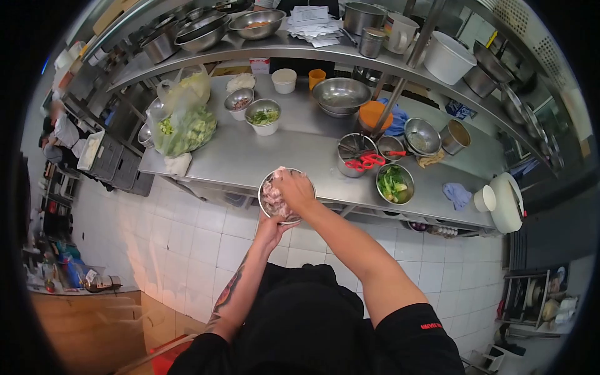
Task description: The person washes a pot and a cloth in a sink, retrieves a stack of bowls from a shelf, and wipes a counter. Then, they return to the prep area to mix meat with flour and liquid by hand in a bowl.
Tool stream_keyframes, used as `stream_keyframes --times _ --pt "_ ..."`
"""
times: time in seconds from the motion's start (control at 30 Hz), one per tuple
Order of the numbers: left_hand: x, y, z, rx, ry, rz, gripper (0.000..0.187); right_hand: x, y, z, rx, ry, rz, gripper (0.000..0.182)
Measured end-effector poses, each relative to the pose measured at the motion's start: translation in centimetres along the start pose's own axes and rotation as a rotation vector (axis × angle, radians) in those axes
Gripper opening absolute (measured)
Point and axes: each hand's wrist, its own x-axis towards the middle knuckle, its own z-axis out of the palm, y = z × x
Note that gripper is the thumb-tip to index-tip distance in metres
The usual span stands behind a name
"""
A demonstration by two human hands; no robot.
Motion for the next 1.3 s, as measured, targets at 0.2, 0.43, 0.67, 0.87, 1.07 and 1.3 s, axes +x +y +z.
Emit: stream_keyframes --times 0.2,0.43,0.67,0.87,1.07,1.3 --pt "4.8 2.2 0.0 0.037 -0.033 -0.052 0.067 4.1 1.1 -5.6 0.123 -0.362 0.111 0.026" --pt "10.4 4.9 -2.6 0.116 -0.045 -0.047 0.051 7.0 1.3 -5.8 0.526 0.115 0.156 0.032" --pt "15.7 8.5 -6.0 0.273 -0.015 -0.143 0.039 10.6 0.8 -2.7 0.554 0.272 0.353 0.021" --pt "21.3 6.7 -8.7 0.372 -0.08 -0.242 0.033 13.1 1.1 0.8 0.584 0.426 0.469 0.013" --pt "23.7 7.2 -11.0 0.504 -0.156 -0.2 0.04 13.5 2.1 3.1 0.775 0.449 0.676 0.016" --pt "30.5 17.6 -8.1 0.514 0.205 0.046 0.054 13.5 2.5 3.6 0.854 0.504 0.825 0.019"
